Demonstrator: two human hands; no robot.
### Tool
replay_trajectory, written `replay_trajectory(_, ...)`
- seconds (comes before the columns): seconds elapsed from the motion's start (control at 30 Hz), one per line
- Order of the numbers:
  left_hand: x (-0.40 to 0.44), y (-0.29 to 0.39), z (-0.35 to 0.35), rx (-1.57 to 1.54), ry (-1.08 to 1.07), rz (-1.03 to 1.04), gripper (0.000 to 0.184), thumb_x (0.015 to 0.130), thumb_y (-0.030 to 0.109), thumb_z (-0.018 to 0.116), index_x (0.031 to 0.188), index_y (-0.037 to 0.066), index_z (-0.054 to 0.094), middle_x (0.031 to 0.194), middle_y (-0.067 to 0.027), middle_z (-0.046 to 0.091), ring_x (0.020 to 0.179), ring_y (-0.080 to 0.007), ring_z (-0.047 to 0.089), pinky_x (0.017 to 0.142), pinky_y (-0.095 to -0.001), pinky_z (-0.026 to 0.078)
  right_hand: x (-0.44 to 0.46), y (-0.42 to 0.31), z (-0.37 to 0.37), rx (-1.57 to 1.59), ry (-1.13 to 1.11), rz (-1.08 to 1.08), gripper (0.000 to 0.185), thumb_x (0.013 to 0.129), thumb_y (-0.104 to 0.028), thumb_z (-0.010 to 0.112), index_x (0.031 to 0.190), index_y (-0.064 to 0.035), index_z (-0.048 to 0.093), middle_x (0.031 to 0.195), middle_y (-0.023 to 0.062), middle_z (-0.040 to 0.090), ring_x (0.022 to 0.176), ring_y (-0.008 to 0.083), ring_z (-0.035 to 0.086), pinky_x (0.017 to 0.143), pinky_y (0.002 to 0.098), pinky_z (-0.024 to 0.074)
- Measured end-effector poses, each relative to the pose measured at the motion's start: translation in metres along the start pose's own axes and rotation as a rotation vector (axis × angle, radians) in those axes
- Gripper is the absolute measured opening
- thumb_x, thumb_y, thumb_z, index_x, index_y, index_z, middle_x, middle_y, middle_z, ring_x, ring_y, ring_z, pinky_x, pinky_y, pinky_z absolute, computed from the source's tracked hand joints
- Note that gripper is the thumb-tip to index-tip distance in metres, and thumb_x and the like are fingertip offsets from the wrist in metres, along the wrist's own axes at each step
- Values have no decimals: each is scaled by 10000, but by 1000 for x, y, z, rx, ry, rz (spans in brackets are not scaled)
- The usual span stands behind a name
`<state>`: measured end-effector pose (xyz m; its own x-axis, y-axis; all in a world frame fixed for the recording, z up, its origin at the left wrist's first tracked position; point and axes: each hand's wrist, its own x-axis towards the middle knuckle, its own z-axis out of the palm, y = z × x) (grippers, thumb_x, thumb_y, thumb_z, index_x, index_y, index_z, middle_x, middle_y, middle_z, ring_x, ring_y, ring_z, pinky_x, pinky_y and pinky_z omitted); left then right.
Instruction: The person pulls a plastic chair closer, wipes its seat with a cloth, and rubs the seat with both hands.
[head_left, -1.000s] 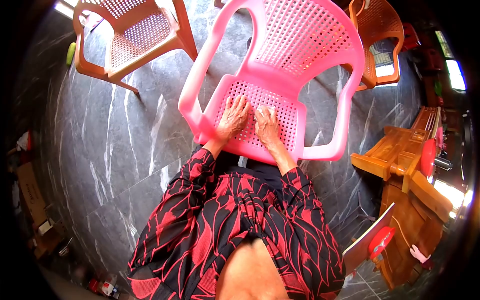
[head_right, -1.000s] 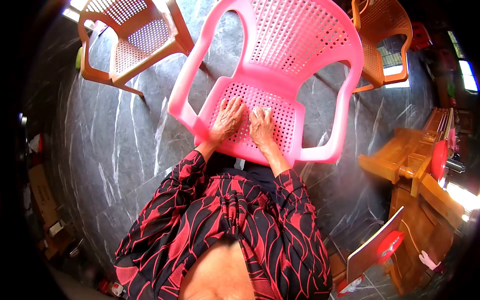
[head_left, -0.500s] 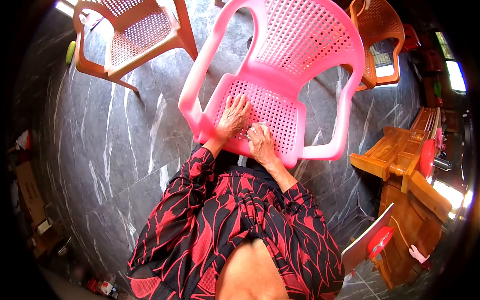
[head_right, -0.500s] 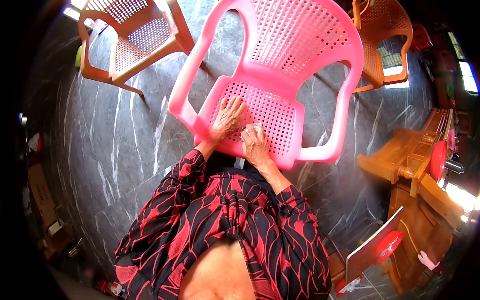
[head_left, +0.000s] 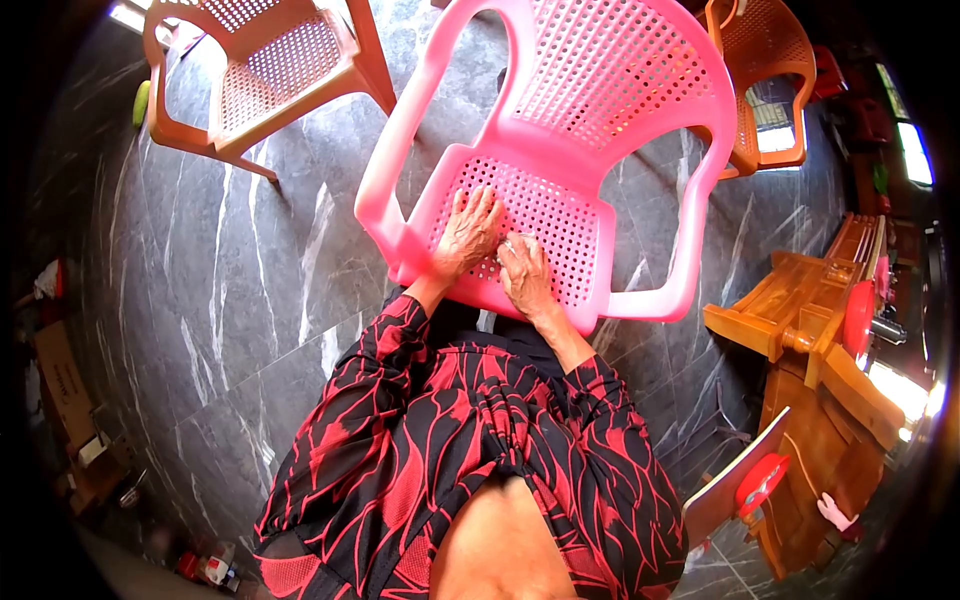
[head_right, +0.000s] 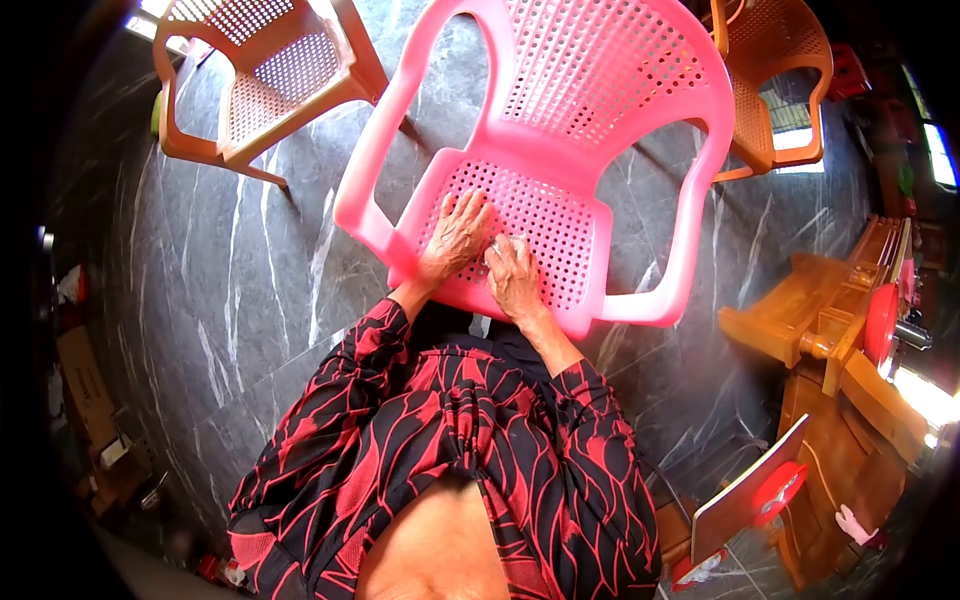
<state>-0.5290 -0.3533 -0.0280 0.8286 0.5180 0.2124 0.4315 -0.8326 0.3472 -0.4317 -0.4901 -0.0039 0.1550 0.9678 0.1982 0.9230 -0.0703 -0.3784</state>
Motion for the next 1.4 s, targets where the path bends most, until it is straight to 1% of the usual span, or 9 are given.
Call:
replay_trajectory(0.27,0,-1,-1,-6,-17,5,364,825,126,546,1178,45,511,1325,-205,461,1286,-337,413,1077,-554,271,27,20,10,-68,29,37,292,745,-57,633,1037,-69,626,1269,115,511,1114,355,490,904,488,452)
replay_trajectory(0.3,0,-1,-1,5,-25,10,380,823,136,551,1190,40,517,1331,-214,460,1294,-336,406,1084,-561,265,28,21,10,-35,46,29,384,699,-15,650,1080,-42,604,1250,148,538,1118,368,505,928,480,444)
replay_trajectory(0.43,1,0,-2,-2,-51,0,387,821,126,549,1197,44,512,1335,-215,455,1300,-334,398,1085,-560,260,33,27,13,-40,26,45,380,708,-17,650,1085,-44,610,1244,138,540,1110,365,507,934,480,443)
replay_trajectory(0.5,1,0,-4,-5,-48,2,392,817,120,549,1198,43,507,1336,-215,455,1300,-334,398,1083,-558,263,36,31,15,-89,54,49,308,750,-68,642,1057,-73,623,1257,107,523,1085,365,508,898,496,461)
replay_trajectory(0.73,0,0,-4,8,-108,-1,430,843,128,513,1262,34,495,1372,-225,437,1336,-341,373,1101,-565,245,49,47,22,-139,13,88,312,775,-100,661,1084,-92,617,1260,94,525,1111,404,513,900,523,464)
replay_trajectory(0.83,-1,1,-1,28,-28,17,413,819,94,528,1227,46,490,1331,-194,449,1302,-331,395,1077,-541,268,53,52,21,-115,-9,64,325,793,-116,657,1114,-102,607,1268,102,519,1106,424,517,913,542,461)
replay_trajectory(1.07,-1,1,-2,49,-49,10,422,823,114,522,1236,34,491,1352,-191,439,1316,-324,383,1089,-544,255,73,62,19,-143,-35,111,300,821,-124,634,1118,-94,601,1218,121,534,1102,412,519,913,542,460)
replay_trajectory(1.17,0,3,-7,63,-55,10,436,823,119,520,1249,31,487,1354,-191,440,1320,-322,380,1090,-545,255,80,66,21,-224,43,78,251,838,-132,611,1084,-84,600,1186,121,543,1075,398,525,892,526,469)
replay_trajectory(1.4,0,4,-6,51,-62,-1,447,821,125,522,1256,27,487,1359,-196,439,1325,-327,376,1091,-551,252,98,67,17,-211,-19,194,200,846,-116,568,1042,-78,575,1163,124,546,1003,377,532,846,507,477)
